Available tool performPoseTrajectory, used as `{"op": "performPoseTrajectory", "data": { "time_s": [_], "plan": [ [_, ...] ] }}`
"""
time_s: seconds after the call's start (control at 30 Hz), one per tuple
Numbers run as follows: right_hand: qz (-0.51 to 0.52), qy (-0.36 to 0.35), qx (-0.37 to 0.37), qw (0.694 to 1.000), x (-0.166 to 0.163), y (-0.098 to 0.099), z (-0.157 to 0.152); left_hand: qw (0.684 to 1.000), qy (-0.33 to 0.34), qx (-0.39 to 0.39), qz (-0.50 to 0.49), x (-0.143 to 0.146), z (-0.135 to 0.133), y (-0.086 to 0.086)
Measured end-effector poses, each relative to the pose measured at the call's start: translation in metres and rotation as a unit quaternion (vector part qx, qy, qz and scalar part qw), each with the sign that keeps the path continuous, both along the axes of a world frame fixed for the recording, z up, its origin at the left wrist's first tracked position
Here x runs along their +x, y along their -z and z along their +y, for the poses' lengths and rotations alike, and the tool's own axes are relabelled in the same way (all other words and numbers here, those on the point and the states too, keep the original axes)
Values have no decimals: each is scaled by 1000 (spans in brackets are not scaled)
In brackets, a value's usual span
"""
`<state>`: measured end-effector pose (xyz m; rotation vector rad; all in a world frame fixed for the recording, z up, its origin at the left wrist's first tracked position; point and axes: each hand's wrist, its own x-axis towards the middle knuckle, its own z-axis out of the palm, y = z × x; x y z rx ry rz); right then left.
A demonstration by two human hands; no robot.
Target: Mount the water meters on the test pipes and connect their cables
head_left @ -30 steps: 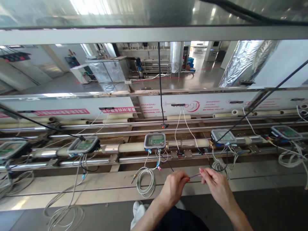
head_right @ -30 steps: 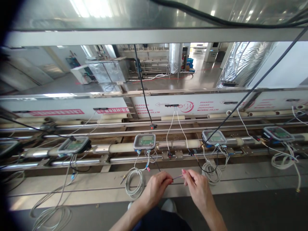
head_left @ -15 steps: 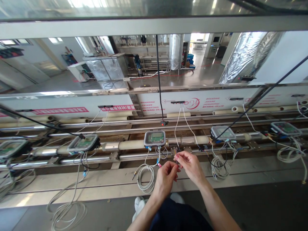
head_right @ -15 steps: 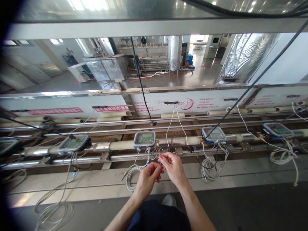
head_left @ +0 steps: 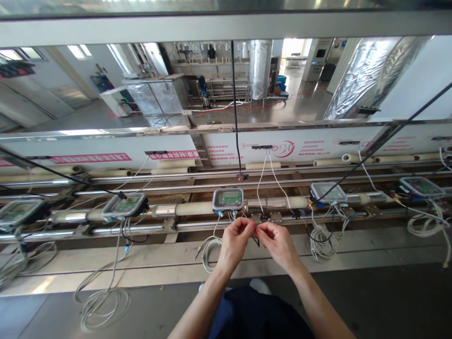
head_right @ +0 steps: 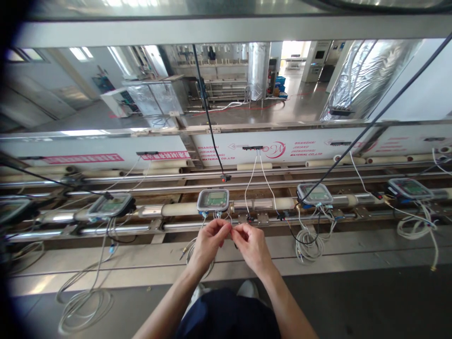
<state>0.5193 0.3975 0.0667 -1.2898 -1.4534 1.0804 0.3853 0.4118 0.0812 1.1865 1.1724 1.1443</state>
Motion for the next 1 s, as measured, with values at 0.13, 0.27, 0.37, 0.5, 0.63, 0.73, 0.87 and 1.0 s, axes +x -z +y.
{"op": "performPoseTrajectory", "data": {
  "time_s": [0.13, 0.27, 0.37, 0.5, 0.63, 0.73, 0.87, 1.0],
  "plan": [
    [-17, 17, 38, 999, -2, 0, -2, 999, -26, -13, -18, 1, -2, -2],
    [-19, 33, 47, 998, -3, 0, -4, 997, -12, -18, -69, -2, -2, 7],
    [-2, 37, 42, 998, -3, 1, -6, 992, -7, -31, -118, -3, -1, 14],
    [17, 51, 44, 998, -5, 5, -6, 980, -12, -74, -186, -2, -3, 16],
    [18, 79, 76, 994, -6, 5, -6, 951, -13, -147, -270, -1, -3, 13],
    [27, 96, 112, 989, -6, 2, -6, 923, -15, -225, -312, -2, -2, 16],
    [68, 54, 83, 993, -7, -7, -3, 883, 51, -330, -330, 2, -6, 28],
    [52, 32, 64, 996, -4, -12, 2, 936, 72, -271, -213, 1, -11, 31]
  ]
}}
